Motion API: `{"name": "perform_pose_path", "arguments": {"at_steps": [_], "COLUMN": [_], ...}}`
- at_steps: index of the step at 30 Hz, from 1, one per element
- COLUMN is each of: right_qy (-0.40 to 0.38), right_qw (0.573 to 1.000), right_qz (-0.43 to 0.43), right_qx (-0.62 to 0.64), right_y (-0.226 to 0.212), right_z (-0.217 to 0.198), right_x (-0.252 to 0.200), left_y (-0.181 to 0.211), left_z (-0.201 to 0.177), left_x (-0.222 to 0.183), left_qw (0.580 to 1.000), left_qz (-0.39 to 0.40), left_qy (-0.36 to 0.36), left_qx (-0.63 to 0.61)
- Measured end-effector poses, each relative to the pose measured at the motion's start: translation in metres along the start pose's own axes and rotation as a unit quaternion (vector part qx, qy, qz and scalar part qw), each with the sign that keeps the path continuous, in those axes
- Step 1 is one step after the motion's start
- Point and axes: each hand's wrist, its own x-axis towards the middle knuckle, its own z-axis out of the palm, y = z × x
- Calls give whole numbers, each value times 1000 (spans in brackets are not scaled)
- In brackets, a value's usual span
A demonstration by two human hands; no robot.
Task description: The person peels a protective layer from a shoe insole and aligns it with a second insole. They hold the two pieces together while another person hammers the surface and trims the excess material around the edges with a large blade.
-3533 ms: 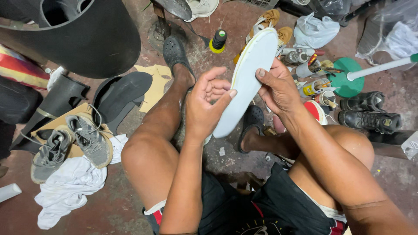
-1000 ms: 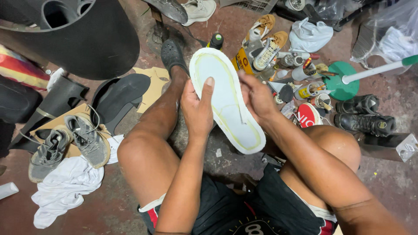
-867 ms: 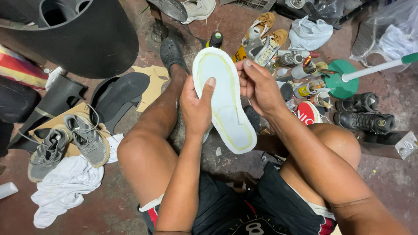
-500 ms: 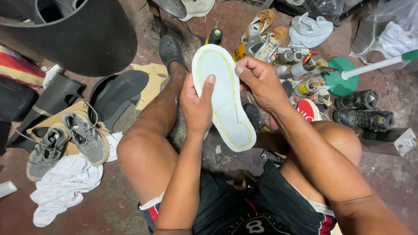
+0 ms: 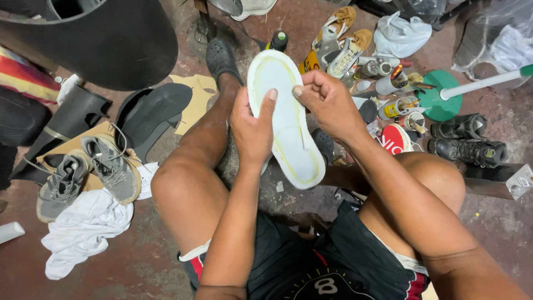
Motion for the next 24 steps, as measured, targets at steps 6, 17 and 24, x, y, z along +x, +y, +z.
{"name": "perform_pose_path", "arguments": {"at_steps": [6,17,24], "right_qy": [-112,-90,-28], "right_qw": [989,986,963], "right_qz": [63,52,-47], "right_qx": [-76,-131,-265], "right_y": [14,7,17], "right_z": [-2,13,24], "right_x": [-3,-16,-21], "left_y": [-10,-10,-4], "left_z": [-15,-34,-28], "left_x": [11,21,18], "left_qw": [999,999,995], "left_qz": [16,23,67], "left_qy": [2,36,43], "left_qx": [-37,-28,59]}}
